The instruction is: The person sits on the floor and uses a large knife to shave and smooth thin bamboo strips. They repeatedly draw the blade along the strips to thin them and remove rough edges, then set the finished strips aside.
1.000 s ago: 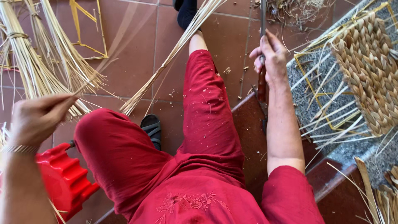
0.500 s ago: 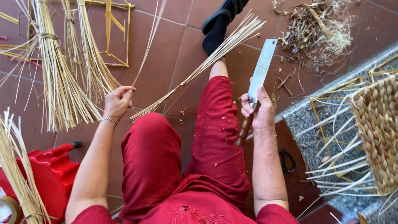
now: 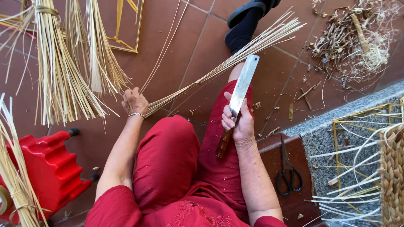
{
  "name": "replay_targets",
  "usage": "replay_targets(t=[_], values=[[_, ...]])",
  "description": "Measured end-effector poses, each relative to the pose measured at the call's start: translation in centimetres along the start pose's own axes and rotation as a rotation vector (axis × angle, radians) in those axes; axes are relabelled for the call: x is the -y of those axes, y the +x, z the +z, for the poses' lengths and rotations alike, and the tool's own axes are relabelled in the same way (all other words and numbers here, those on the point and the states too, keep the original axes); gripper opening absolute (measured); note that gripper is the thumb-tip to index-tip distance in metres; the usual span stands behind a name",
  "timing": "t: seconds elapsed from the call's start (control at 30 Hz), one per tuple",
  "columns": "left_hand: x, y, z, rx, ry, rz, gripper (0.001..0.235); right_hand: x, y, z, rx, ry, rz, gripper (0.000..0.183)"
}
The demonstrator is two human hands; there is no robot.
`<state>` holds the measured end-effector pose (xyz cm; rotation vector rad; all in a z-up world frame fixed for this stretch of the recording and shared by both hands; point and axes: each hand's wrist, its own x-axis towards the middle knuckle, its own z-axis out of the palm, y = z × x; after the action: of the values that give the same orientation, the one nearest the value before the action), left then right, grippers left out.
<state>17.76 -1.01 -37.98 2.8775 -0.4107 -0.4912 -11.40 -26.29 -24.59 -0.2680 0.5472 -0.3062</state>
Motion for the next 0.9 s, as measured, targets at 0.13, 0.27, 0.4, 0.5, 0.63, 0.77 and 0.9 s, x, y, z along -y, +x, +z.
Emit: replay_targets(t=[0.13,0.27,0.4,0.5,0.63,0.77,0.9], values=[[-1.3,-1.0,-0.2,-0.177,0.027,0.321,0.067,-0.5,0.5,-1.0,-0.044,-0.006,-0.053,0.055],[-5.4,-3.5,-0.6,-0.222,0.130,0.453,0.059,-0.9,0.6,-1.2,-0.108,-0.018,-0.173,0.028],[-7.8,-4.4,-1.2,-0.097,0.056,0.665,0.036,-0.6,0.1,-0.9,-0.158,-0.153,-0.272,0.024],[-9.4,-4.0,-0.4,-0.128,0.035,0.931,0.034,-0.3,0.1,0.2,-0.265,-0.116,-0.256,0.025],[-11.2,-2.4,2.2,-0.101,0.133,1.033,0.041,-0.3,0.0,1.5,-0.224,-0.158,-0.338,0.021],[-12.2,-1.6,4.7,-0.170,0.301,1.148,0.025,0.1,0.0,2.6,-0.245,-0.143,-0.358,0.020],[-12.8,-1.8,4.7,-0.112,0.151,1.079,0.014,0.3,0.0,3.3,-0.230,-0.139,-0.357,0.017]])
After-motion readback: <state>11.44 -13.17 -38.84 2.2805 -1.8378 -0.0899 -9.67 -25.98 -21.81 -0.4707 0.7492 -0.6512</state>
